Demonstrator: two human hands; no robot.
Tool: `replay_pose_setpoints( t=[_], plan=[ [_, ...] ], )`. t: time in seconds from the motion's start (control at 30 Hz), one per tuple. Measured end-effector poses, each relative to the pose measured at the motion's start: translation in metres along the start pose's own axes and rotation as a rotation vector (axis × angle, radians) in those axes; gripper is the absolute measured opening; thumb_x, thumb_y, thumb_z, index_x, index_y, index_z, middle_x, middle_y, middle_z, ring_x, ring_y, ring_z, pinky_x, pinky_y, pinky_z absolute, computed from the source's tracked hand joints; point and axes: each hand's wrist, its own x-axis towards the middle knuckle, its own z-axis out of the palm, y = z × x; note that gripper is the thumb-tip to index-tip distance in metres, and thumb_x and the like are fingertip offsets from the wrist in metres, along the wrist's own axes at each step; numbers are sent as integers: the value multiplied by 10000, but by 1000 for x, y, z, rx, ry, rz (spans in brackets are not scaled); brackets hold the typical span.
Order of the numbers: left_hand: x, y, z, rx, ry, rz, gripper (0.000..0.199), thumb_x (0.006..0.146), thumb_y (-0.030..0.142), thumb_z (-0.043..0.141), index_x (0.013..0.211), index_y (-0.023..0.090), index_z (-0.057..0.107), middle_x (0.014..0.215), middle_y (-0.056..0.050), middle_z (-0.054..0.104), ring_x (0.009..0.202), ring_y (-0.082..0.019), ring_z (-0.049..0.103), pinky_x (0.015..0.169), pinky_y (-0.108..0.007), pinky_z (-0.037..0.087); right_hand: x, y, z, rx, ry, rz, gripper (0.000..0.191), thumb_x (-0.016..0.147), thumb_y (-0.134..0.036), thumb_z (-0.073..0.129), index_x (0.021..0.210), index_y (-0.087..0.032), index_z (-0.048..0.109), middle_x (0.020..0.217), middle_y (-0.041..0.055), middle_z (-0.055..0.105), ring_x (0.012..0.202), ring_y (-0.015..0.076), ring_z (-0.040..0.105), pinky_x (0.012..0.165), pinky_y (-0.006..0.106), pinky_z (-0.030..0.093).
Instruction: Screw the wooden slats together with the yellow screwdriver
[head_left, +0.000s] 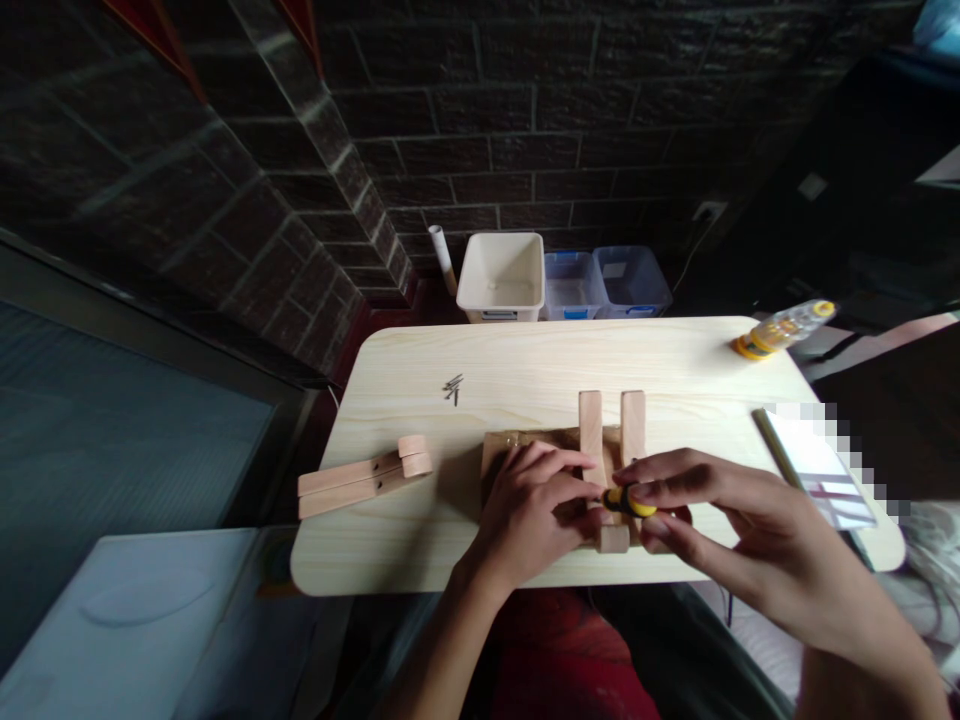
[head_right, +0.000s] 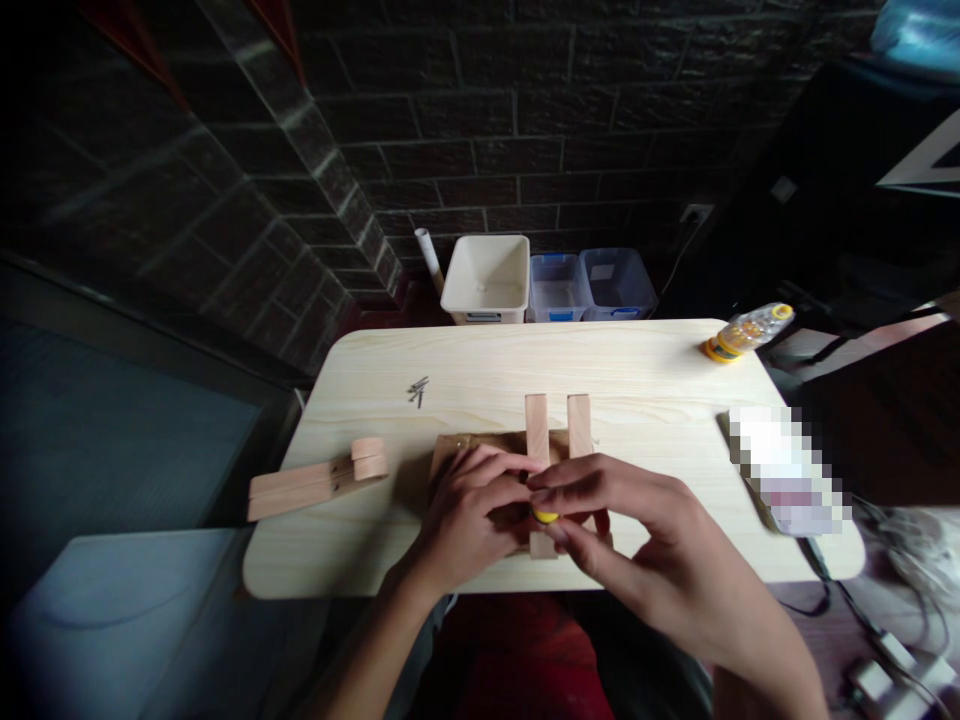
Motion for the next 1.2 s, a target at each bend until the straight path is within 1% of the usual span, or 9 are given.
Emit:
replay_pose_setpoints(
  t=[0.13,0.23,0.33,0.43,0.53,0.63,0.73,0.8,1.2],
  plan=[
    [0,1,0,-16,4,-4,66,919,325,789,975,301,814,1263,28,773,1104,-228,635,976,-431,459,1,1,0,-12,-1,-19,273,967,-108,735,1136,-321,714,1194,29,749,1092,177,736,878,246,609],
    [0,1,0,-23,13,-4,75,911,344,800,969,301,817,1254,21,776,1101,-232,636,974,-434,461,1,3,2,-8,2,-12,267,962,-116,745,1126,-324,709,1186,25,738,1095,175,730,895,250,602],
    [1,1,-1,-16,17,-1,86,909,346,799,981,305,822,1252,9,779,1098,-242,640,971,-443,466,1,2,4,10,19,-13,255,950,-127,754,1115,-315,709,1204,42,734,1122,197,726,913,274,608],
    [1,0,0,-4,25,8,114,913,309,786,1020,313,826,1260,-1,778,1102,-249,641,972,-447,474,0,-1,5,15,16,11,220,948,-136,747,1094,-300,726,1255,66,739,1186,232,716,955,309,610],
    [0,0,0,3,30,9,110,914,283,781,1012,303,827,1253,0,782,1094,-246,646,972,-446,480,-2,-3,5,23,4,36,229,959,-146,728,1120,-308,735,1198,61,774,1151,235,738,958,320,617],
    [1,0,1,4,34,9,63,914,285,782,957,289,828,1241,-4,789,1077,-244,650,962,-445,484,-2,-5,3,16,-32,44,260,973,-161,709,1182,-315,732,1162,61,787,1084,233,758,916,317,630],
    [1,1,1,-4,40,11,61,907,269,781,928,295,832,1234,-1,793,1074,-247,654,960,-449,483,-1,-7,1,-24,-97,54,281,990,-175,696,1229,-318,737,1222,73,771,1105,227,748,915,299,622],
    [1,1,1,-10,42,10,68,904,259,780,924,296,833,1235,3,794,1074,-247,654,962,-450,480,0,-7,0,-27,-113,55,294,994,-179,698,1247,-323,741,1235,71,766,1114,222,743,918,288,616],
    [1,0,2,-3,35,9,57,904,313,800,950,307,833,1237,3,790,1078,-245,652,957,-446,486,3,-1,1,77,-69,37,199,967,-159,737,1120,-286,745,1137,70,761,1090,230,732,926,320,604]
  ],
)
